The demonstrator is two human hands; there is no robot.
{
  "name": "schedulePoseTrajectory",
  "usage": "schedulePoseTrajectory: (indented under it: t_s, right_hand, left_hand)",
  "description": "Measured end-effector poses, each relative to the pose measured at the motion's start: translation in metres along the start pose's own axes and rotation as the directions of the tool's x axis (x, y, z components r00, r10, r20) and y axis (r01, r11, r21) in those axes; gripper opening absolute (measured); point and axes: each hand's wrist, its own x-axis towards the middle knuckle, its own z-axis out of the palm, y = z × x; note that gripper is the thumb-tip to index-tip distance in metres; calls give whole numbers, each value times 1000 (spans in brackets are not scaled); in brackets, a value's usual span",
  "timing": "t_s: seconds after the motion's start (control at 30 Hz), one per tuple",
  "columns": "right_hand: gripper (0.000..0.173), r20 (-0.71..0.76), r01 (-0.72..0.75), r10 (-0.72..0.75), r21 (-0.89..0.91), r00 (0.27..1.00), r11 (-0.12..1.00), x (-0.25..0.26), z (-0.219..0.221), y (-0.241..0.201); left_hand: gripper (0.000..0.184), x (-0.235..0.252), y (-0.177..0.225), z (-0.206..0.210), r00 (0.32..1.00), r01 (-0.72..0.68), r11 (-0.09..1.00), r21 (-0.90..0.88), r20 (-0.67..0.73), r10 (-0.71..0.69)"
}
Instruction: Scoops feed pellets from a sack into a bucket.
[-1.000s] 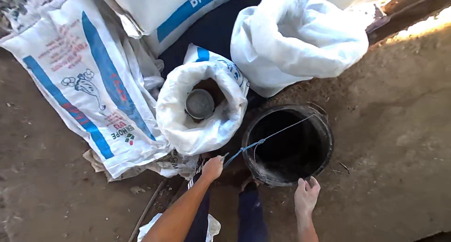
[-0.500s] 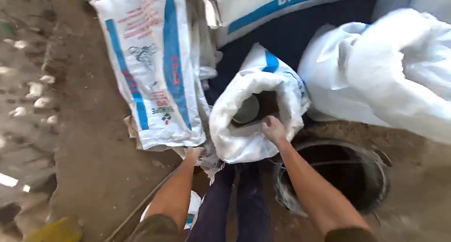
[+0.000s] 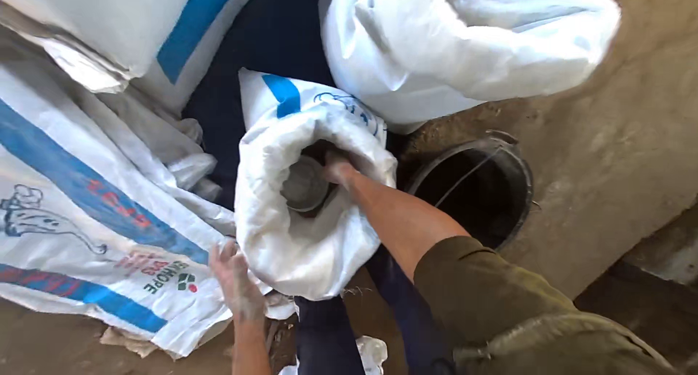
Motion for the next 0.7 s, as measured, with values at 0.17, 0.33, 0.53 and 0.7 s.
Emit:
schedulePoseTrajectory:
  t_s: [0.17,0.33,0.53,0.7]
  right_hand:
    - [68,-306,99,-201,-321,931,942,97,70,23]
    - [43,-200,158,-186,-146,962,977,108,86,18]
    - [32,-400,14,-125,-270,908,963,14,10,-15]
    - [28,-627,104,-314,-349,713,932,19,-4,-33]
  left_hand:
    - [80,11,44,32,999,40,897,441,-4,-43]
    - [29,25,55,12,994,113,986,122,-7,-113]
    - [28,16,103,-17,974,221,952,-211,87,-207]
    - [40,0,113,-28,988,87,939,-332,153,-37]
